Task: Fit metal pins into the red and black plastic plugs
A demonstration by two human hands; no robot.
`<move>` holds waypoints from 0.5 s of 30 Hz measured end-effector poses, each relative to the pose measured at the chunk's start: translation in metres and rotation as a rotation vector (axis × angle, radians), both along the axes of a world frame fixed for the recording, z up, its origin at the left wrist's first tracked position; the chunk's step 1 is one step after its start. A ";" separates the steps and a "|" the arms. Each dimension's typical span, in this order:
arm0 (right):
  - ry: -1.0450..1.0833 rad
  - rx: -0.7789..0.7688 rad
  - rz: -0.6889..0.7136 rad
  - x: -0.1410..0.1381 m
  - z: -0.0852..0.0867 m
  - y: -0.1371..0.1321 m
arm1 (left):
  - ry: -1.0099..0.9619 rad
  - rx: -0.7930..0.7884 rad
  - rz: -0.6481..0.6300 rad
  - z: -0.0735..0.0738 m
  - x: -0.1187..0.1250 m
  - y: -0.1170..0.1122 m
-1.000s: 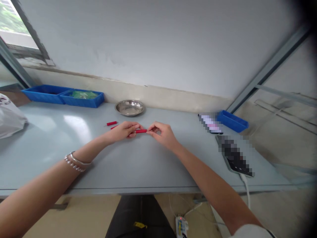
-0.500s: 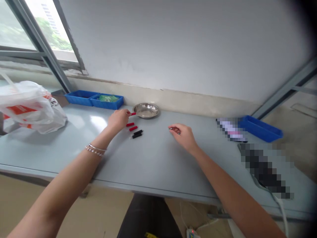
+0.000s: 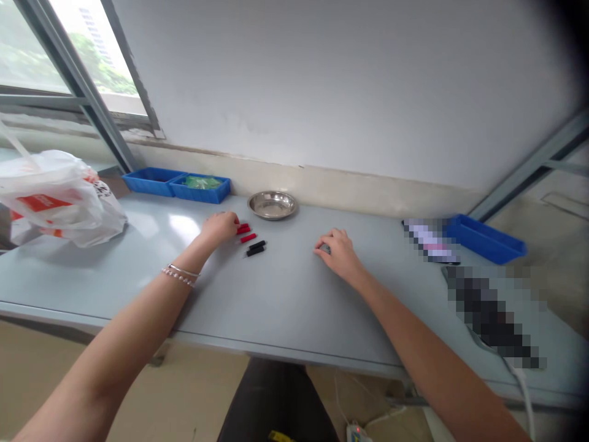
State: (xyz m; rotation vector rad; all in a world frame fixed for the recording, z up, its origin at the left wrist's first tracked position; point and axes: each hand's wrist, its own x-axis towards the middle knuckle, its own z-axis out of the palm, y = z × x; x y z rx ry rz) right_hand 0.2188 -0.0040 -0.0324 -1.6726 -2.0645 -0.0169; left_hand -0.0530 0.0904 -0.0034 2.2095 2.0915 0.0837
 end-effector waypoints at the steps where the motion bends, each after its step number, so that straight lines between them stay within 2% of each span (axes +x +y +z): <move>1: -0.011 -0.011 -0.009 0.000 -0.001 0.000 | 0.000 -0.002 0.002 0.001 0.001 -0.001; 7: -0.035 -0.013 -0.038 0.002 -0.006 0.001 | -0.019 0.035 -0.073 0.004 0.002 -0.004; 15: 0.009 0.001 -0.047 0.003 -0.010 0.005 | -0.031 0.116 -0.111 0.005 0.004 -0.008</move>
